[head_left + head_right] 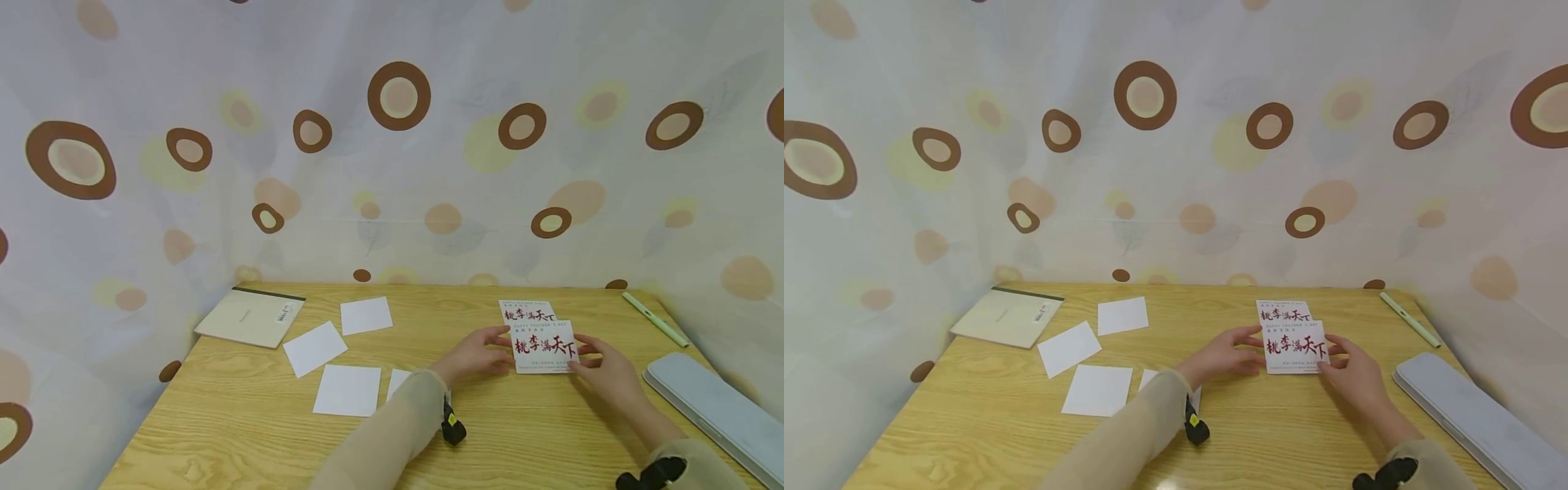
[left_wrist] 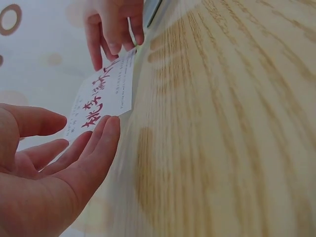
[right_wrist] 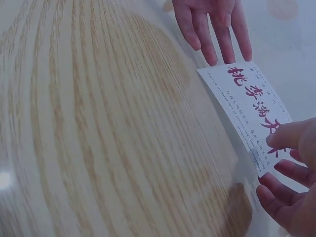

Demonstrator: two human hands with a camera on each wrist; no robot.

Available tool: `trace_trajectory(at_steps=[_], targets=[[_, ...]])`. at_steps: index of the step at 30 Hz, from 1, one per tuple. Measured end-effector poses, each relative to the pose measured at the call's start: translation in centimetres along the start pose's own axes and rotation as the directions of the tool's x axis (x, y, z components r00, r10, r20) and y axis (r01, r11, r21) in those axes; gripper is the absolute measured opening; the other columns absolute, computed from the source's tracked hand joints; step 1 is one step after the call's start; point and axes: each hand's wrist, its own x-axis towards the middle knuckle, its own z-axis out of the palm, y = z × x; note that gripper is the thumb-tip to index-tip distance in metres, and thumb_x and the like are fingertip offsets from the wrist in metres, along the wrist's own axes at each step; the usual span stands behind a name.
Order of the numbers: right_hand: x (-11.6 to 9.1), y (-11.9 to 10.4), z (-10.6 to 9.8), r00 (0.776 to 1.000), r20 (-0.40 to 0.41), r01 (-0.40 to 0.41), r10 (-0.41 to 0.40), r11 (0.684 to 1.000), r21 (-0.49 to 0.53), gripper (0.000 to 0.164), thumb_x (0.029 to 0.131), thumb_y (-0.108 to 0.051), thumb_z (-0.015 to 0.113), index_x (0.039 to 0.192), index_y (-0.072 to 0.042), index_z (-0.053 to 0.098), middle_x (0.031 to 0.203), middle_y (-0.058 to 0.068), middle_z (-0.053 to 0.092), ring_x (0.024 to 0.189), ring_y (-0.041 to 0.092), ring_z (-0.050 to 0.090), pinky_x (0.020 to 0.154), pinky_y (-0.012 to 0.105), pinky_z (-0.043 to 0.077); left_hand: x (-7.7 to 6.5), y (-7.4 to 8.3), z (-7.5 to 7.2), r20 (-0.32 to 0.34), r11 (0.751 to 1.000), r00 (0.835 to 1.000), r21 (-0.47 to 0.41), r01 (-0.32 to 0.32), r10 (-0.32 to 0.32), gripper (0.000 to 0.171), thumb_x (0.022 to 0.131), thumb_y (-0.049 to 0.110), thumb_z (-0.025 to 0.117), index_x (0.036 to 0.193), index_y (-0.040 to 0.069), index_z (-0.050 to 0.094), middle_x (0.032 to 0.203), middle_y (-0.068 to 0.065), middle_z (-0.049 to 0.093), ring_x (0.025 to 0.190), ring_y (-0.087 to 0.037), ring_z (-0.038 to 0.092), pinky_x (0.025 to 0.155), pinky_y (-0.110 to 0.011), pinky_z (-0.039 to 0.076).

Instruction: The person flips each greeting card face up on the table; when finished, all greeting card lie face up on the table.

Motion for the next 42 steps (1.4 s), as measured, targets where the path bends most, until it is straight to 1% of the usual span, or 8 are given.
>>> trace_trajectory(at_steps=[3, 8, 11, 18, 24, 29, 34, 42], targets=[[0.0, 0.2, 0.0, 1.000, 0.002, 0.007, -0.007, 1.000, -0.003, 0.062, 0.090, -0.015, 0.070, 0.141, 0.008, 0.043, 0.120, 0.032, 0.059, 0.098, 0.041, 0.065, 0.068, 0.031, 0.053, 0.2, -0.3, 0.2, -0.010, 1.000, 1.000, 0.008, -0.001, 0.001, 0.058, 0.097, 0.001, 0.057, 0.151, 0.012, 0.041, 0.133, -0.011, 0.060, 0.100, -0.023, 0.070, 0.083, -0.035, 0.060], [0.0, 0.4, 0.1, 1.000, 0.024, -0.003, 0.003, 1.000, -0.002, 0.062, 0.091, -0.018, 0.068, 0.141, 0.009, 0.042, 0.121, 0.033, 0.057, 0.101, 0.043, 0.064, 0.077, 0.046, 0.056, 0.6, -0.7, 0.4, -0.018, 1.000, 1.000, 0.015, 0.002, -0.002, 0.057, 0.096, 0.001, 0.058, 0.150, 0.010, 0.042, 0.132, -0.012, 0.061, 0.101, -0.023, 0.070, 0.082, -0.033, 0.060], [0.0, 0.5, 0.0, 0.999, 0.037, -0.019, 0.019, 1.000, -0.001, 0.063, 0.092, -0.020, 0.067, 0.142, 0.009, 0.042, 0.123, 0.034, 0.056, 0.103, 0.044, 0.062, 0.080, 0.049, 0.055, 0.7, -0.8, 0.6, -0.024, 1.000, 1.000, 0.017, 0.008, -0.008, 0.056, 0.096, 0.000, 0.058, 0.149, 0.008, 0.043, 0.131, -0.012, 0.061, 0.101, -0.024, 0.070, 0.082, -0.033, 0.060], [0.2, 0.9, -0.1, 0.998, 0.060, -0.016, 0.017, 1.000, -0.013, 0.060, 0.093, -0.023, 0.067, 0.139, 0.010, 0.045, 0.119, 0.033, 0.057, 0.101, 0.042, 0.062, 0.074, 0.039, 0.054, 0.4, -0.4, 1.0, -0.035, 0.999, 0.999, -0.009, 0.035, -0.035, 0.056, 0.095, -0.001, 0.059, 0.148, 0.005, 0.043, 0.130, -0.015, 0.063, 0.101, -0.027, 0.070, 0.084, -0.035, 0.060], [0.3, 0.8, -0.3, 0.997, 0.081, -0.010, 0.012, 0.999, -0.031, 0.058, 0.092, -0.021, 0.065, 0.135, 0.013, 0.047, 0.114, 0.032, 0.059, 0.100, 0.043, 0.062, 0.077, 0.045, 0.053, 0.4, -0.5, 1.2, -0.028, 0.999, 0.999, -0.015, 0.046, -0.046, 0.057, 0.095, -0.001, 0.058, 0.149, 0.006, 0.042, 0.131, -0.016, 0.061, 0.103, -0.028, 0.070, 0.086, -0.036, 0.059], [0.4, 0.8, -0.3, 0.996, 0.085, 0.003, 0.000, 0.999, -0.043, 0.056, 0.091, -0.019, 0.065, 0.133, 0.015, 0.049, 0.111, 0.031, 0.060, 0.100, 0.044, 0.062, 0.075, 0.042, 0.052, 0.4, -0.6, 1.1, -0.023, 0.998, 0.998, -0.017, 0.057, -0.057, 0.057, 0.096, 0.000, 0.058, 0.150, 0.007, 0.041, 0.132, -0.015, 0.060, 0.103, -0.028, 0.070, 0.087, -0.038, 0.059], [0.4, 0.8, -0.2, 0.997, 0.082, 0.004, 0.000, 0.999, -0.052, 0.056, 0.090, -0.018, 0.067, 0.132, 0.015, 0.050, 0.111, 0.031, 0.060, 0.098, 0.042, 0.062, 0.077, 0.044, 0.052, 0.4, -0.6, 1.1, -0.009, 0.998, 0.998, -0.019, 0.056, -0.056, 0.058, 0.096, 0.001, 0.058, 0.151, 0.008, 0.041, 0.133, -0.015, 0.059, 0.103, -0.028, 0.069, 0.088, -0.039, 0.059], [0.4, 0.9, 0.1, 0.997, 0.075, 0.000, 0.005, 0.998, -0.064, 0.056, 0.087, -0.016, 0.069, 0.129, 0.017, 0.052, 0.107, 0.029, 0.062, 0.091, 0.035, 0.062, 0.069, 0.031, 0.047, 0.0, -0.4, 1.1, 0.001, 0.998, 0.998, -0.022, 0.062, -0.062, 0.057, 0.097, 0.000, 0.057, 0.150, 0.009, 0.041, 0.134, -0.016, 0.058, 0.106, -0.029, 0.069, 0.089, -0.039, 0.058]])
